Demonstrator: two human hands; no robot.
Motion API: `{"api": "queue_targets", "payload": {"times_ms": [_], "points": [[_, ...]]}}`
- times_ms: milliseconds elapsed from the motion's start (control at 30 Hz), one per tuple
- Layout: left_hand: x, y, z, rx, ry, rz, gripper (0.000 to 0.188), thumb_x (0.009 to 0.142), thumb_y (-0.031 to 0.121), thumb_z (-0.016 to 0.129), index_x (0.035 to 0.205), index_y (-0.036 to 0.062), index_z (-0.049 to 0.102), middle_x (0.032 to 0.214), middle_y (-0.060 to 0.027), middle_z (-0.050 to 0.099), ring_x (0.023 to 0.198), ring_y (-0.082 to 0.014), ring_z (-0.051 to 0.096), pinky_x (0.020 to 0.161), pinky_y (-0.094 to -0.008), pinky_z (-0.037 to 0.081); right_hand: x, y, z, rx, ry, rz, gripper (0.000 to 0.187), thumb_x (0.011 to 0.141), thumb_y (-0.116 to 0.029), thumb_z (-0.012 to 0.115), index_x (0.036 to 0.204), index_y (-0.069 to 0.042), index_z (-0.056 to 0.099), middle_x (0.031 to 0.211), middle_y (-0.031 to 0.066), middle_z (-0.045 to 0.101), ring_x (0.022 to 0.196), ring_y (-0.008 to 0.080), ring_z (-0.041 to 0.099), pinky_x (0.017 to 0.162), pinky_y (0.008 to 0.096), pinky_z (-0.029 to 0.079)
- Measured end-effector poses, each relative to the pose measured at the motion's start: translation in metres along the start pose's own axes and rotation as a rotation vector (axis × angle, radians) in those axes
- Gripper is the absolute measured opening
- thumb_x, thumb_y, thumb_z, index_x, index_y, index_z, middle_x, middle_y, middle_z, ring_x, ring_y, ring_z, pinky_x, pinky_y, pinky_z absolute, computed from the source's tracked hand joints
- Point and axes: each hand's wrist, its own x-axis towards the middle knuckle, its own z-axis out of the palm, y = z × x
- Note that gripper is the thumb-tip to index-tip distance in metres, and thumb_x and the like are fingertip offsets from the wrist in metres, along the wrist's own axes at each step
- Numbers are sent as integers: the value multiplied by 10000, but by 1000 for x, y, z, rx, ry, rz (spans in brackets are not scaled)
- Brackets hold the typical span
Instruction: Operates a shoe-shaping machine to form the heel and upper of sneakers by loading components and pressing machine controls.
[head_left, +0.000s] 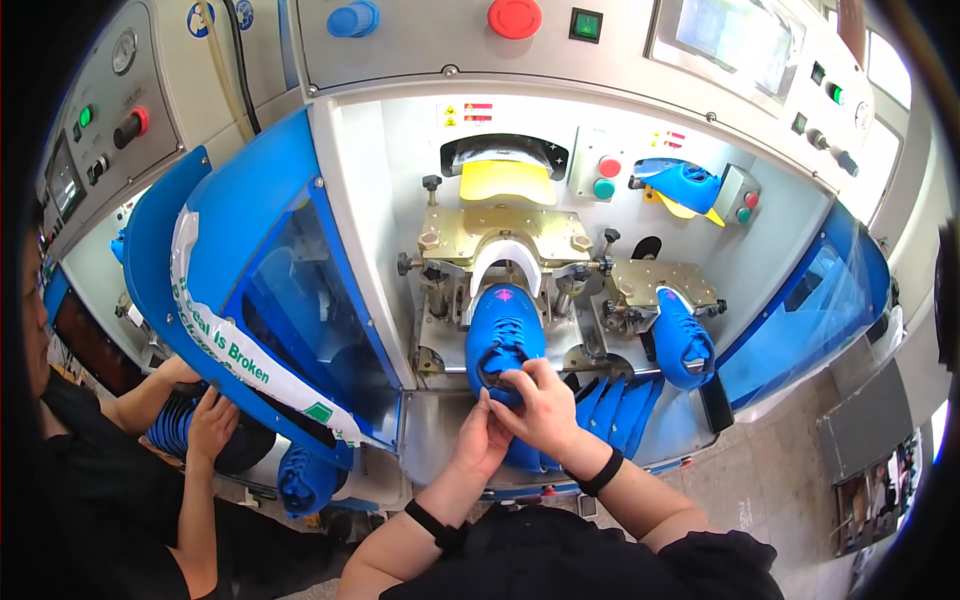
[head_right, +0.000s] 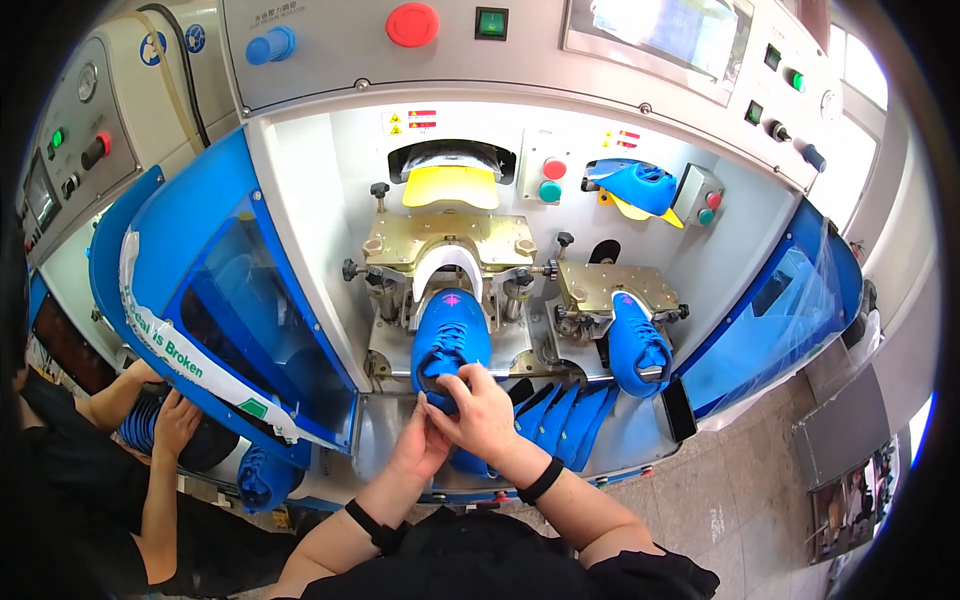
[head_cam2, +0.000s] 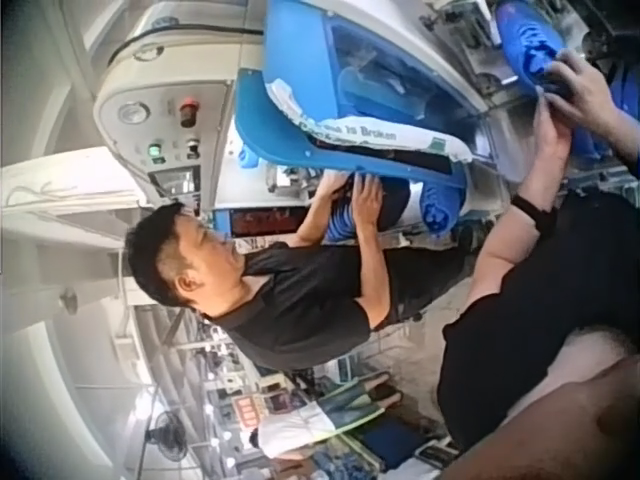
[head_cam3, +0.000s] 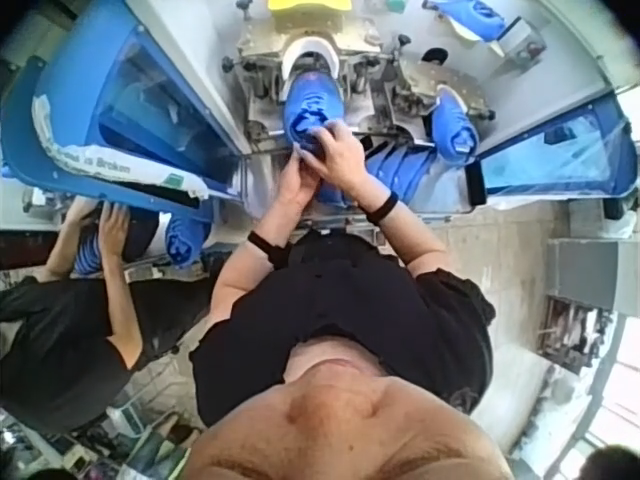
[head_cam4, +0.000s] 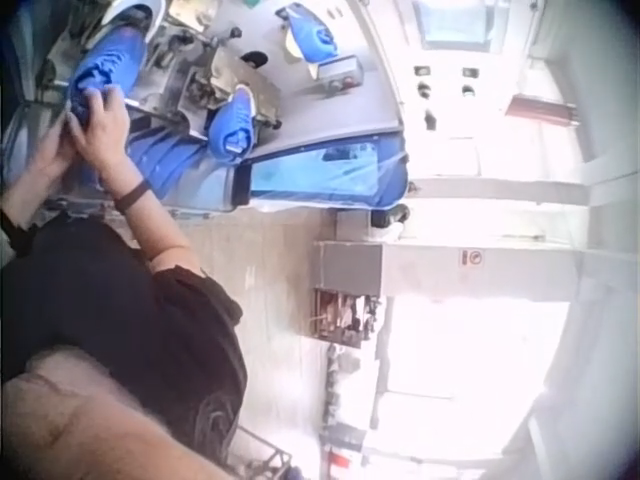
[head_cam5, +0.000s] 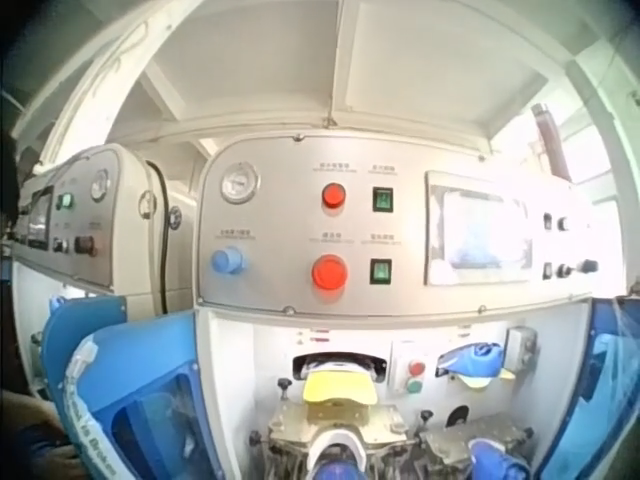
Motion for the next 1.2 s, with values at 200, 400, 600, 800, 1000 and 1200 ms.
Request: {"api": "queue_targets", "payload": {"times_ms": [200,400,600,800,1000,1200], "points": [[2,-12,-5,1,61,0,350,1015,421,472,1227,153,547,1224,-38,603,1101,-167,602,962,-361,502,16,16,13,-109,8,-52,642,787,-444,727,1360,-234,529,1450,134,411,1340,426,366,1062,552,345],[2,2,8,29,89,-32,343,1028,374,464,1265,130,516,1185,-67,613,1066,-187,626,933,-373,526,20,17,19,-64,-7,-30,610,816,-426,704,1363,-221,527,1412,146,458,1337,436,372,1079,532,345],[5,2,6,53,102,-44,385,1026,401,458,1292,126,500,1179,-66,612,1061,-187,627,934,-371,526,23,18,17,-70,-7,-45,583,818,-406,710,1338,-199,547,1367,160,488,1296,427,411,1071,500,370],[4,-1,8,61,131,-14,424,995,433,508,1288,126,503,1120,-80,630,1003,-199,646,900,-365,546,25,21,17,-66,-62,-23,602,826,-459,686,1353,-215,528,1398,167,465,1333,434,378,1080,537,340],[7,0,2,109,116,-6,518,956,464,556,1267,54,502,1025,-134,669,992,-277,682,848,-369,573,52,33,19,-142,-256,62,728,861,-612,573,1425,-165,459,1530,193,336,1423,396,292,1105,592,280],[8,-1,5,171,136,-37,530,980,500,487,1278,61,508,1141,-129,644,1094,-265,649,877,-344,552,62,48,27,-178,-323,65,635,941,-495,515,1419,-84,440,1519,191,356,1423,360,307,1095,554,332]]}}
